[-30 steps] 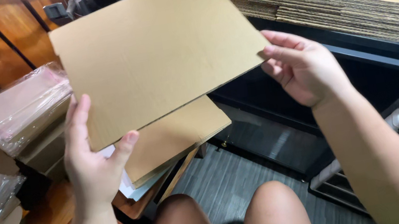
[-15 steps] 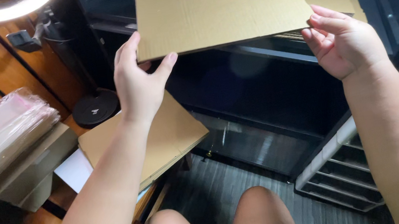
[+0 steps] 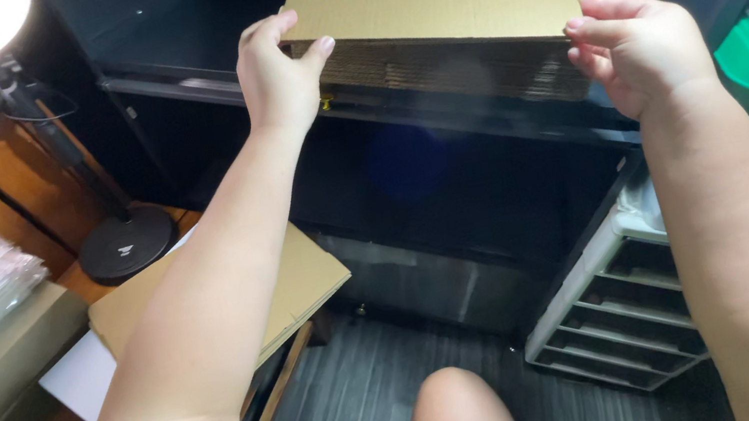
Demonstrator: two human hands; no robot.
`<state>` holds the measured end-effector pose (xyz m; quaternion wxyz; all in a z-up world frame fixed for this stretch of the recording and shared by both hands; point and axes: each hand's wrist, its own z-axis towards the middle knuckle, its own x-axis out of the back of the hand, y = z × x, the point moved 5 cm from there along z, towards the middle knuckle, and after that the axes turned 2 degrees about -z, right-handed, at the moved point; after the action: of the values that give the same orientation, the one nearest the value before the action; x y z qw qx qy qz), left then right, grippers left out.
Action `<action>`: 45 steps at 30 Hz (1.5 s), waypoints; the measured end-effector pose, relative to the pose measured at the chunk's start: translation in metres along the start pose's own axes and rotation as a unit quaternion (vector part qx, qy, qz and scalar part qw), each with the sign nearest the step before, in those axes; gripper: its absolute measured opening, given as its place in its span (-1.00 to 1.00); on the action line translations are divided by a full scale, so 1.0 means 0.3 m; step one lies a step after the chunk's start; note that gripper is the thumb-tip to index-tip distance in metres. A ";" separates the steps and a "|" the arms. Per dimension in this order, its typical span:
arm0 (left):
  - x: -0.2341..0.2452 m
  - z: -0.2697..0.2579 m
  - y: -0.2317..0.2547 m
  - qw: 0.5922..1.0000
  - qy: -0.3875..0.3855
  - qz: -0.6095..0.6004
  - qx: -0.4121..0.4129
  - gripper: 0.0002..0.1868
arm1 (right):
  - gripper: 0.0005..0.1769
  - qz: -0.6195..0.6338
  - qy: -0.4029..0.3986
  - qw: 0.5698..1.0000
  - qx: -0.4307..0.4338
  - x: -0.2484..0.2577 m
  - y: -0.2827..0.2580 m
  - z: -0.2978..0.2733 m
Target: The person sits on the floor and repeatedly picks up flat cardboard sheets from a stack on a low wooden stool. They lift each sheet and place it onto a larger stack of cardboard on a black shelf to their right.
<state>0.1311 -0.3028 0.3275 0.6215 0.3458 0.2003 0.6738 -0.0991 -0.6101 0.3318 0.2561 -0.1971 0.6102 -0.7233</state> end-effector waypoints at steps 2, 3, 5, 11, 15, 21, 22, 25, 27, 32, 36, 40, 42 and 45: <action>-0.024 0.034 0.021 1.000 -0.011 -0.002 0.010 -0.49 | -0.51 -0.032 0.003 0.999 0.006 0.014 0.015 0.047; -0.036 0.050 0.029 1.000 -0.020 -0.001 0.022 -0.50 | -0.55 -0.063 0.003 0.998 0.011 0.020 0.020 0.070; -0.057 0.074 0.034 0.999 -0.026 0.005 0.023 -0.57 | -0.57 -0.077 0.006 0.997 0.008 0.023 0.037 0.113; -0.105 0.099 0.029 0.994 -0.067 0.031 0.081 -0.70 | -0.63 -0.103 0.029 0.994 -0.031 0.001 0.062 0.143; -0.131 0.103 0.014 0.989 -0.084 0.053 0.113 -0.73 | -0.64 -0.157 0.050 0.986 -0.027 -0.003 0.082 0.168; -0.153 0.106 0.014 0.988 -0.092 0.064 0.108 -0.76 | -0.64 -0.172 0.060 0.983 -0.026 0.008 0.077 0.174; -0.156 0.109 0.013 0.988 -0.092 0.064 0.108 -0.76 | -0.64 -0.172 0.061 0.983 -0.027 0.010 0.079 0.176; -0.165 0.114 0.014 0.987 -0.102 0.083 0.094 -0.74 | -0.65 -0.187 0.063 0.980 -0.021 0.017 0.080 0.180; -0.169 0.119 0.022 0.987 -0.105 0.097 0.077 -0.73 | -0.67 -0.189 0.060 0.980 -0.033 0.023 0.085 0.183; -0.181 0.115 0.015 0.989 -0.114 0.074 0.062 -0.73 | -0.73 -0.124 0.046 0.991 -0.035 0.036 0.102 0.208; -0.171 0.114 0.002 0.992 -0.118 0.039 0.024 -0.68 | -0.73 -0.124 0.026 0.991 -0.032 0.047 0.113 0.215; -0.157 0.116 -0.019 0.994 -0.105 0.031 0.009 -0.69 | -0.73 -0.129 0.016 0.991 -0.019 0.044 0.116 0.216; -0.151 0.118 -0.028 0.996 -0.082 0.022 -0.004 -0.74 | -0.75 -0.120 0.011 0.993 -0.014 0.041 0.119 0.218; -0.151 0.120 -0.029 0.998 -0.067 0.013 -0.001 -0.77 | -0.69 -0.136 0.009 0.991 -0.017 0.049 0.120 0.212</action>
<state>0.1625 -0.3515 0.3361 0.6254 0.3921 0.1530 0.6570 -0.0681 -0.6733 0.3072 0.1466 -0.2760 0.5922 -0.7428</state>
